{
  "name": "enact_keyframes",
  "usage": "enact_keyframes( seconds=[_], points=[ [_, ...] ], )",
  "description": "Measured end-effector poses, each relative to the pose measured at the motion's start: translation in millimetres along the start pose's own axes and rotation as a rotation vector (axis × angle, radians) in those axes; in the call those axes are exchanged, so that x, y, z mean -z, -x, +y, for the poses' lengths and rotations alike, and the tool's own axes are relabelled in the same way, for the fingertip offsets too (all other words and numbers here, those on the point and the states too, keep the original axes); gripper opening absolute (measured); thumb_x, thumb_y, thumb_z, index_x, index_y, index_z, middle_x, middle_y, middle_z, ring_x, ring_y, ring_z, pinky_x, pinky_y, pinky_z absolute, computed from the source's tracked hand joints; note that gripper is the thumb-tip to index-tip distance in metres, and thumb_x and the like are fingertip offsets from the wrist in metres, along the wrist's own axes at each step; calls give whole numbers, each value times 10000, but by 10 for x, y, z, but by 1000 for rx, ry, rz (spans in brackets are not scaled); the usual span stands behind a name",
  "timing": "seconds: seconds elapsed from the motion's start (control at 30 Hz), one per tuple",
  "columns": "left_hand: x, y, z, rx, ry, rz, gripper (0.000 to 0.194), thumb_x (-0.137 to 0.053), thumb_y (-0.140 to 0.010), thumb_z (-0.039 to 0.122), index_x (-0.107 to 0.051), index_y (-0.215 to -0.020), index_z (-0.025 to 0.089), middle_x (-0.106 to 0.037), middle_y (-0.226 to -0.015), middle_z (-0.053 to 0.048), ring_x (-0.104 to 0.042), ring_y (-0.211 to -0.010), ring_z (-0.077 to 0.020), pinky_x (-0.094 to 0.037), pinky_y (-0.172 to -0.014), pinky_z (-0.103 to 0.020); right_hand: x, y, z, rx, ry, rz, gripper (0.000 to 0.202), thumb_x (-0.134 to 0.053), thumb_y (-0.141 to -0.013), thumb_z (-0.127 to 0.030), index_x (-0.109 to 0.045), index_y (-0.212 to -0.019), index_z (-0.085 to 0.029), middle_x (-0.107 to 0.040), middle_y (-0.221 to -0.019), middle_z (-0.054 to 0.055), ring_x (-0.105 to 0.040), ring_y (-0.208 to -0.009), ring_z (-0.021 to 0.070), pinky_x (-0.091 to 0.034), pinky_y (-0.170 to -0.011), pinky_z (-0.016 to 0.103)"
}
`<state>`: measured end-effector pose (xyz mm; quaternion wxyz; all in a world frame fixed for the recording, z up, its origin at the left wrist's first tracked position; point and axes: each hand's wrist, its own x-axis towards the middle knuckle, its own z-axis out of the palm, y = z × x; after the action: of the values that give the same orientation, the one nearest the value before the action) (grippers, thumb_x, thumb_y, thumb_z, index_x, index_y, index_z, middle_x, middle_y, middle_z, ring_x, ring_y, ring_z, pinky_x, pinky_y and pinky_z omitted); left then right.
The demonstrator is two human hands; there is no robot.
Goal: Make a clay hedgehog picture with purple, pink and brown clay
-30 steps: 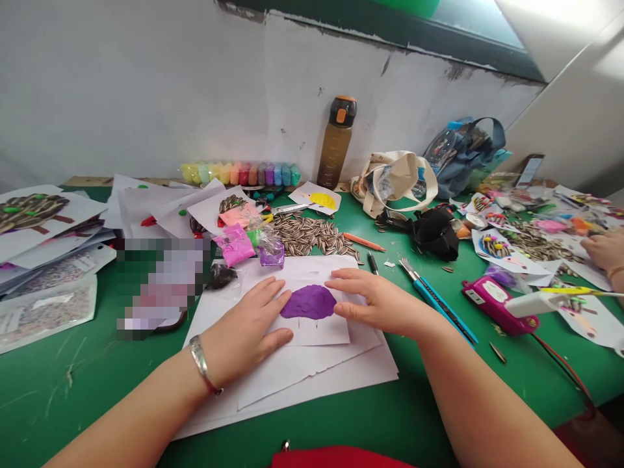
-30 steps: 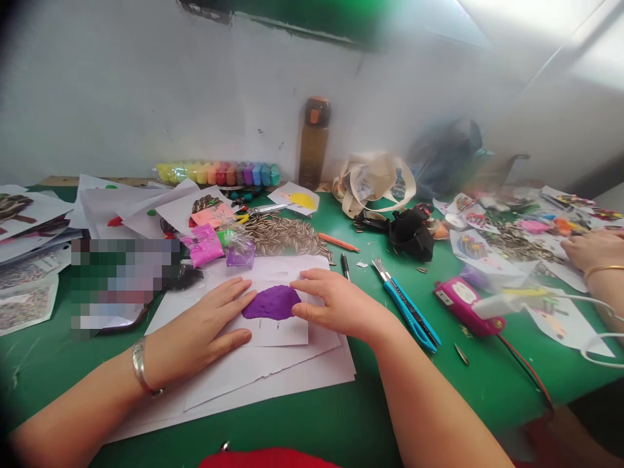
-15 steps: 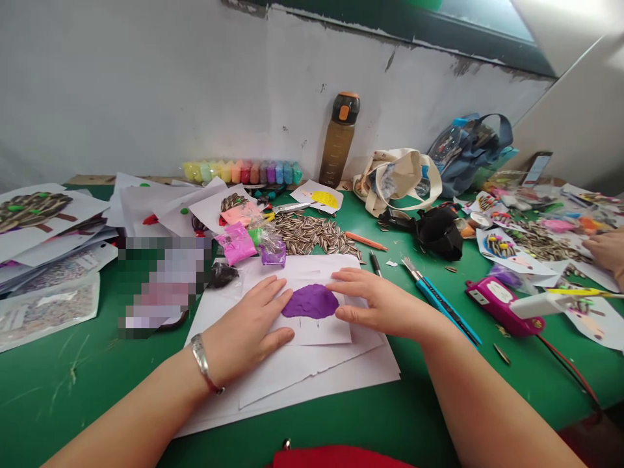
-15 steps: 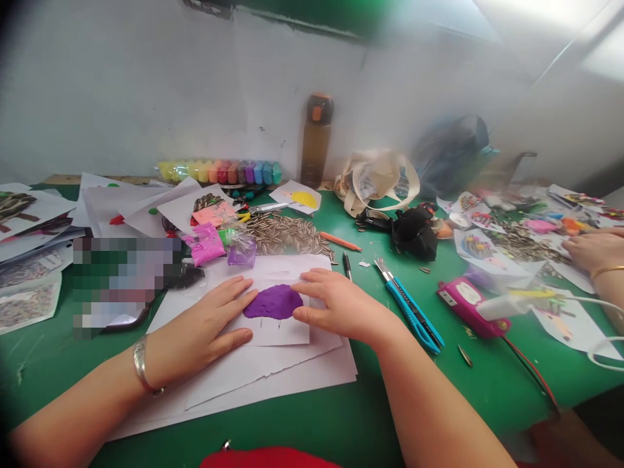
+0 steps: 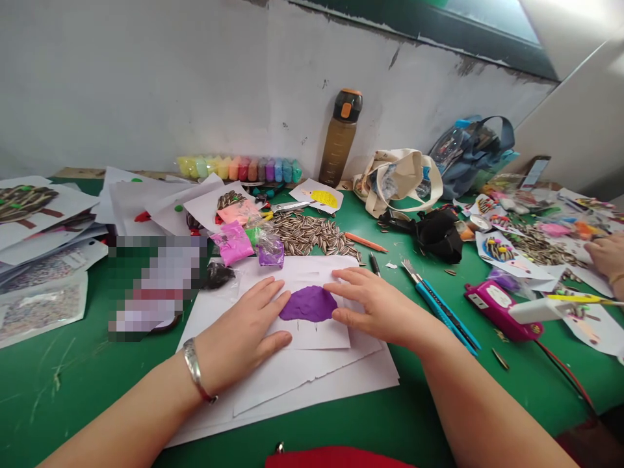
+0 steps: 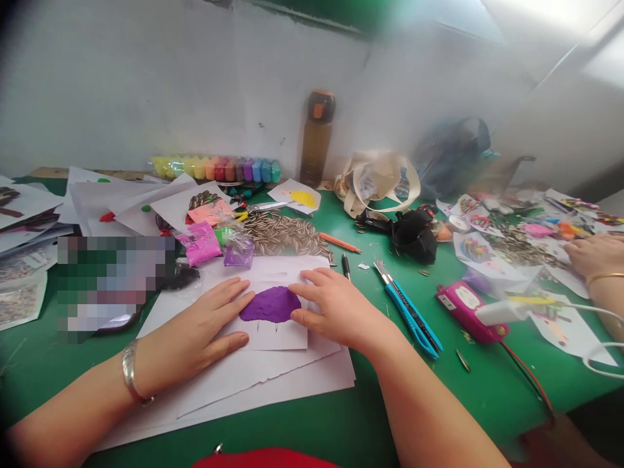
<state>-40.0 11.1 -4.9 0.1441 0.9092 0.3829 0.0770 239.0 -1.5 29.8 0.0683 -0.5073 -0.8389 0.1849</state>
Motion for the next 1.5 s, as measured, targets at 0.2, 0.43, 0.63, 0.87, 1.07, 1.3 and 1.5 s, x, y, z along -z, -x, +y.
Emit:
enact_keyframes(
  seconds=[0.2,0.43,0.63,0.87,1.07,1.3,1.5],
  points=[
    [7,-11,9,-2,-11,5,560,-522,-907,449,-477,-1393,173,-419,-1496,-133,-344,-1395,-336,-366,-1124,-490,-15,-45,-121,5,119,4,380,-519,-921,-448,-635,-1241,-277,-547,-1354,83,-466,-1239,300,-415,-1024,491],
    [29,-21,28,13,-30,-38,583,-527,-905,438,-465,-1401,137,-399,-1503,-162,-330,-1402,-341,-363,-1118,-519,3,-17,-45,6,24,17,462,-497,-925,-510,-574,-1324,-290,-538,-1376,74,-451,-1268,281,-392,-1053,470],
    [34,-29,41,18,-43,-53,582,-521,-911,430,-467,-1399,117,-395,-1502,-174,-319,-1407,-342,-352,-1122,-530,-30,-52,-161,-29,133,-17,423,-520,-917,-452,-586,-1304,-293,-529,-1359,85,-442,-1245,303,-393,-1029,489],
    [68,-36,72,37,-71,-108,602,-518,-916,420,-441,-1422,105,-364,-1519,-178,-293,-1420,-338,-330,-1133,-526,-12,-18,-70,-31,40,-26,469,-489,-921,-525,-550,-1339,-321,-487,-1424,70,-405,-1302,296,-367,-1049,500],
    [67,-32,71,42,-73,-111,603,-512,-919,430,-439,-1427,114,-358,-1525,-167,-285,-1425,-332,-327,-1137,-517,-77,-43,-183,-51,135,9,449,-546,-899,-482,-576,-1317,-323,-500,-1389,89,-425,-1270,313,-382,-1028,500],
    [69,-30,76,45,-74,-111,605,-522,-915,419,-436,-1427,106,-358,-1522,-177,-290,-1421,-341,-337,-1128,-529,-64,-51,-99,-98,-5,42,496,-480,-926,-533,-536,-1364,-307,-527,-1380,72,-435,-1283,262,-360,-1073,455],
    [54,-26,67,42,-55,-102,607,-524,-915,429,-442,-1424,109,-360,-1524,-170,-287,-1422,-340,-330,-1135,-524,-123,-73,-193,-81,130,42,470,-523,-898,-528,-581,-1318,-324,-505,-1393,91,-411,-1283,329,-359,-1044,523]
  ],
)
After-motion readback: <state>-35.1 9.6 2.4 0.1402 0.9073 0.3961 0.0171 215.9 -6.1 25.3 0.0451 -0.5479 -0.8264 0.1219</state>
